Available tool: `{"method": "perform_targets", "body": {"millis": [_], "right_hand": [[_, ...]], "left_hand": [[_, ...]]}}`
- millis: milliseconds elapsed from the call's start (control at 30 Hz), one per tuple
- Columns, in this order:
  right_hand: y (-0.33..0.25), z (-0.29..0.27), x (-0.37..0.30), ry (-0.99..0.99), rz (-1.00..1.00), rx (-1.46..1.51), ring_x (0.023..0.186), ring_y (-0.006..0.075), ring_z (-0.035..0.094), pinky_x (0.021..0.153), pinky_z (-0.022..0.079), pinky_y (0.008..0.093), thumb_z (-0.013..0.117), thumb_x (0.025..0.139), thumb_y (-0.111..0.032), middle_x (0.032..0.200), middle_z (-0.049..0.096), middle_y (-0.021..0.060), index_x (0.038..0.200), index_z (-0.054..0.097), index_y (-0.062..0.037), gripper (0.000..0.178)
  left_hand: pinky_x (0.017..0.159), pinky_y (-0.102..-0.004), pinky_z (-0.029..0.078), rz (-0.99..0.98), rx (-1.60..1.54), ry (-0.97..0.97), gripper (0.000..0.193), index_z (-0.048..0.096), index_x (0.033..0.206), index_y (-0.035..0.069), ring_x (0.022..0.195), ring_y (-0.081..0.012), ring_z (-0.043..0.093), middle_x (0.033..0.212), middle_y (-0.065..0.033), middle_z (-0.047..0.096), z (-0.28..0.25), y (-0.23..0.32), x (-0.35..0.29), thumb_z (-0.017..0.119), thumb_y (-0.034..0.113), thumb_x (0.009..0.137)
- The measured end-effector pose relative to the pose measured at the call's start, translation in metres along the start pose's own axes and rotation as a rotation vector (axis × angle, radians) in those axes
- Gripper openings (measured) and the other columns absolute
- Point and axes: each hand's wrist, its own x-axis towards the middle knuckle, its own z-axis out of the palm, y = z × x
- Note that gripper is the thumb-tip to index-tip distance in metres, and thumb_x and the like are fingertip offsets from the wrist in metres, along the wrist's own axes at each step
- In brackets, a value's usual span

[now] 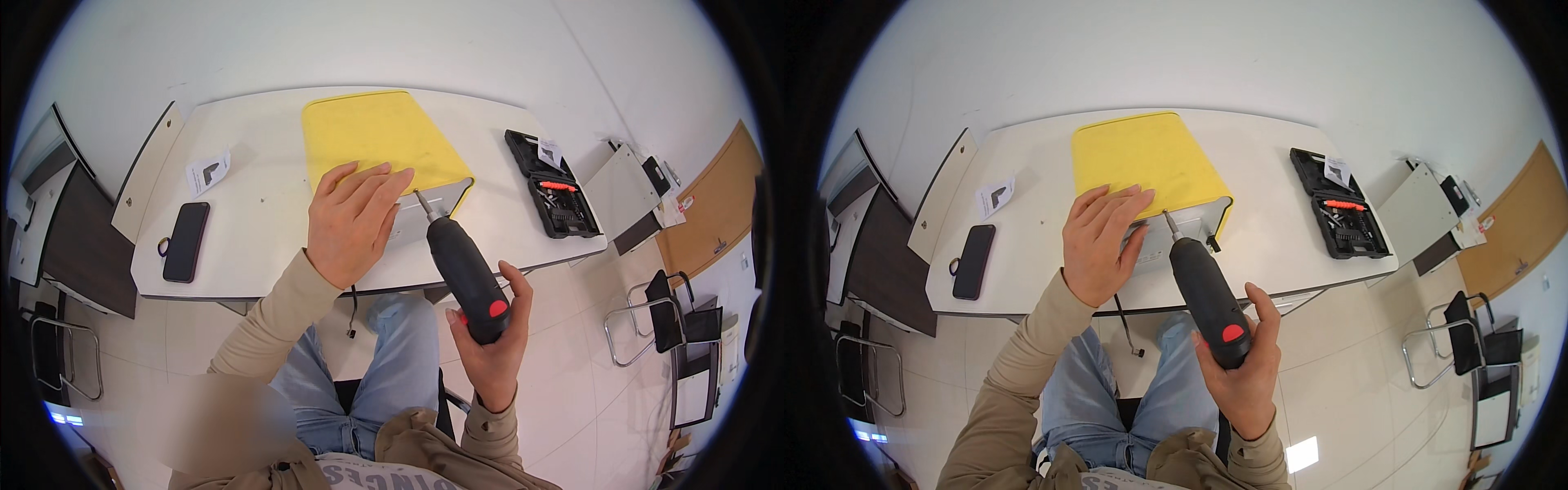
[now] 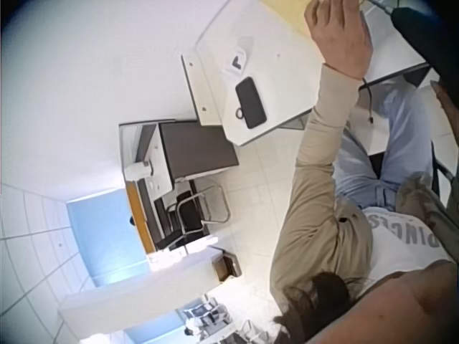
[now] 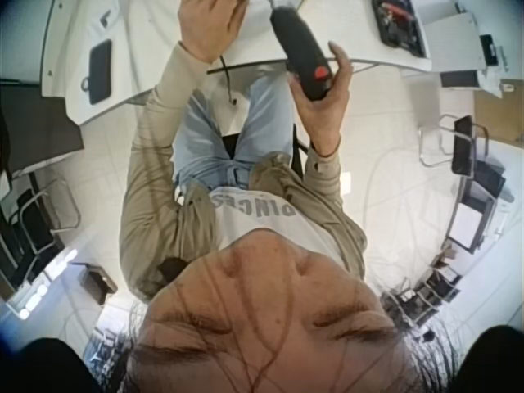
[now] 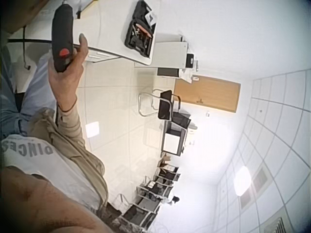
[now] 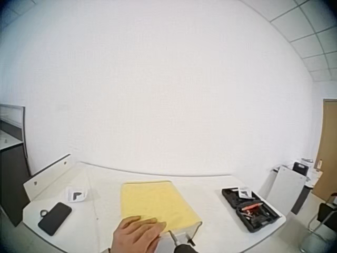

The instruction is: The person uses a cordless electric screwdriver to fasten screws into the casing of a yellow electronic device. They systematically secure multiple screws on the side and back panels while holding the device steady with their other hand.

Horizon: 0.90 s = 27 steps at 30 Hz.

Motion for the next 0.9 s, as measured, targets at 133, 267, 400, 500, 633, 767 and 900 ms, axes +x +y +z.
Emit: {"method": "perform_targets", "body": {"millis": [133, 267, 400, 500, 633, 767, 900], "right_hand": [[0.001, 0.001, 0.0, 0.007, 0.009, 0.007, 0.084, 0.0135, 0.064, 0.073, 0.055, 0.026, 0.073, 0.076, 0.009, 0.13, 0.045, 0.0108, 0.138, 0.038, -0.0023, 0.072], [0.004, 0.002, -0.001, 0.014, 0.017, 0.015, 0.081, 0.0123, 0.063, 0.072, 0.053, 0.0255, 0.073, 0.076, 0.009, 0.126, 0.046, 0.0104, 0.137, 0.038, -0.0027, 0.071], [0.005, 0.003, -0.001, 0.019, 0.029, 0.022, 0.08, 0.0114, 0.062, 0.071, 0.053, 0.0251, 0.073, 0.076, 0.009, 0.124, 0.047, 0.0101, 0.137, 0.038, -0.0029, 0.071], [0.006, 0.003, -0.002, 0.019, 0.025, 0.023, 0.08, 0.0112, 0.061, 0.071, 0.053, 0.025, 0.073, 0.076, 0.009, 0.124, 0.047, 0.0099, 0.137, 0.038, -0.0031, 0.071], [0.007, 0.004, -0.002, 0.022, 0.008, 0.023, 0.079, 0.011, 0.061, 0.07, 0.052, 0.0247, 0.073, 0.076, 0.01, 0.122, 0.048, 0.0096, 0.136, 0.039, -0.0033, 0.071], [0.007, 0.004, -0.002, 0.017, 0.012, 0.033, 0.078, 0.0106, 0.06, 0.069, 0.052, 0.0245, 0.073, 0.076, 0.01, 0.117, 0.051, 0.0095, 0.136, 0.039, -0.0035, 0.071], [0.013, 0.003, -0.003, 0.002, 0.026, 0.052, 0.078, 0.0102, 0.06, 0.068, 0.051, 0.0244, 0.072, 0.076, 0.01, 0.11, 0.054, 0.0092, 0.137, 0.038, -0.0039, 0.072]], "left_hand": [[0.095, -0.0426, 0.045, 0.002, 0.0, 0.0, 0.048, 0.059, 0.123, 0.009, 0.105, -0.026, 0.065, 0.108, -0.009, 0.069, -0.001, 0.0, 0.0, 0.07, 0.0, 0.077], [0.095, -0.0427, 0.045, 0.003, -0.001, 0.004, 0.049, 0.059, 0.123, 0.009, 0.105, -0.026, 0.065, 0.108, -0.0089, 0.069, 0.0, 0.0, 0.0, 0.07, 0.0, 0.077], [0.095, -0.0427, 0.045, 0.003, -0.004, 0.007, 0.048, 0.059, 0.123, 0.009, 0.105, -0.0259, 0.065, 0.108, -0.0086, 0.069, 0.0, 0.0, 0.0, 0.07, 0.0, 0.076], [0.095, -0.0426, 0.045, 0.003, -0.007, 0.006, 0.048, 0.059, 0.122, 0.009, 0.105, -0.0257, 0.065, 0.108, -0.0082, 0.069, 0.0, 0.0, 0.0, 0.07, 0.0, 0.076], [0.095, -0.0424, 0.045, 0.004, -0.014, 0.008, 0.047, 0.06, 0.122, 0.009, 0.105, -0.0254, 0.065, 0.108, -0.0077, 0.069, 0.0, -0.001, -0.001, 0.071, 0.001, 0.076], [0.095, -0.0423, 0.046, 0.004, -0.011, 0.009, 0.047, 0.06, 0.121, 0.009, 0.104, -0.0257, 0.065, 0.108, -0.0079, 0.069, -0.001, -0.001, -0.001, 0.071, 0.001, 0.076], [0.094, -0.0424, 0.046, 0.002, -0.01, 0.016, 0.047, 0.06, 0.121, 0.009, 0.104, -0.0261, 0.065, 0.108, -0.0081, 0.069, -0.001, 0.0, 0.0, 0.071, 0.001, 0.076]]}}
